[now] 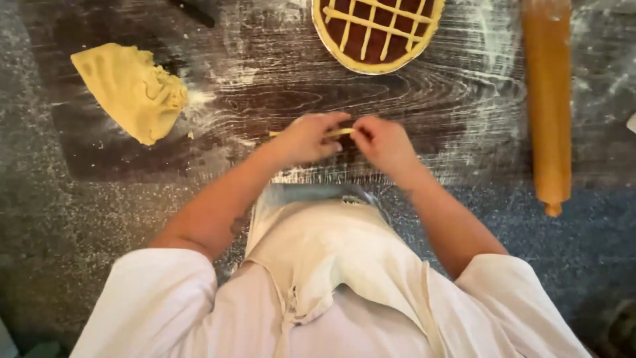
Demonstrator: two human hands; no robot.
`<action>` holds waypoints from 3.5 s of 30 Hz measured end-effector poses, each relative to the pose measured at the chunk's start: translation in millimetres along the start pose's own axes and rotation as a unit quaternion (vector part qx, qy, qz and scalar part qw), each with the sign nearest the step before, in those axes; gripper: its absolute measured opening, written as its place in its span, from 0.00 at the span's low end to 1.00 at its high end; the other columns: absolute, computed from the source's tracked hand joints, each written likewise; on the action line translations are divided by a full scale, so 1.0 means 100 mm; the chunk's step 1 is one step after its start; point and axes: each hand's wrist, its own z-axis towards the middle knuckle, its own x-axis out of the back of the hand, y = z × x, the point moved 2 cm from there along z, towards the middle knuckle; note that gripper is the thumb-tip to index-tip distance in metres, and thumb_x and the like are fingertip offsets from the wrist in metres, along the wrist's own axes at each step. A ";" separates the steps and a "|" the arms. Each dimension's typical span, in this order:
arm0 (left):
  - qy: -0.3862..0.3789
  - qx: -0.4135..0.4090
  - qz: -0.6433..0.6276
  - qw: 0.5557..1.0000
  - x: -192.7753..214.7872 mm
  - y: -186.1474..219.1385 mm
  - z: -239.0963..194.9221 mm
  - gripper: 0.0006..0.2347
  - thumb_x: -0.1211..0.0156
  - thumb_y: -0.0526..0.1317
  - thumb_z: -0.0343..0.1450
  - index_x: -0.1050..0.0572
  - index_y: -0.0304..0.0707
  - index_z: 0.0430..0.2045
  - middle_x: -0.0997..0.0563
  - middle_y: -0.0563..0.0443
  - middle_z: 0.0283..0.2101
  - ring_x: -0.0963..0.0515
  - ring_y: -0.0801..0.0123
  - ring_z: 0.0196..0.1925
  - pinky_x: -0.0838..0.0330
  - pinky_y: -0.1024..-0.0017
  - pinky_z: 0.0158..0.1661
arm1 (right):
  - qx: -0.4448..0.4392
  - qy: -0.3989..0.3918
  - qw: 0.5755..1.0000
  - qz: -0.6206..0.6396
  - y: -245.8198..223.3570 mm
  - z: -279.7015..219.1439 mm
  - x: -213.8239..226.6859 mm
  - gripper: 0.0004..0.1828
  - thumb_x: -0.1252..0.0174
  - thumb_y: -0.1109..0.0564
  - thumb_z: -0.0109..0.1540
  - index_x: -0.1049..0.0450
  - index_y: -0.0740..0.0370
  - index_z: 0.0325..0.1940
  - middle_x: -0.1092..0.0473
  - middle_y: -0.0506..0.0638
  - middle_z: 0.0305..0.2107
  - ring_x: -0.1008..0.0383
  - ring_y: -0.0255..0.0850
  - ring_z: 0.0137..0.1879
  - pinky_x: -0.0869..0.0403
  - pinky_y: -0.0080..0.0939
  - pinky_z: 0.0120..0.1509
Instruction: The person rolls small pieces of dough into thin strips and places them across a pie filled with dark filling to form a lattice top. They repeat this process to complete the lattice pattern on the pie.
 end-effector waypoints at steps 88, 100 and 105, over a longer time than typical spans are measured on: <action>-0.096 0.240 0.042 0.965 1.71 0.13 1.21 0.08 0.51 0.37 0.77 0.22 0.42 0.39 0.21 0.50 0.38 0.22 0.63 0.36 0.22 0.65 0.34 | -0.023 0.145 0.989 0.006 -0.05 1.71 0.21 0.06 0.35 0.62 0.57 0.22 0.57 0.25 0.37 0.46 0.22 0.34 0.50 0.30 0.39 0.50 0.32; -0.009 0.121 0.239 0.963 1.34 0.07 0.65 0.26 0.38 0.53 0.70 0.33 0.47 0.62 0.47 0.40 0.71 0.52 0.50 0.74 0.58 0.45 0.66 | -0.143 0.054 0.984 -0.097 -0.01 0.77 0.16 0.44 0.51 0.28 0.71 0.44 0.61 0.80 0.61 0.61 0.77 0.65 0.62 0.82 0.63 0.73 0.78; -0.011 0.055 0.266 0.962 1.05 -0.06 0.85 0.39 0.42 0.65 0.72 0.46 0.50 0.77 0.69 0.39 0.78 0.72 0.47 0.79 0.74 0.33 0.70 | -0.209 -0.038 0.969 -0.122 0.00 0.78 0.13 0.50 0.50 0.26 0.73 0.60 0.56 0.85 0.68 0.56 0.79 0.72 0.58 0.84 0.66 0.74 0.82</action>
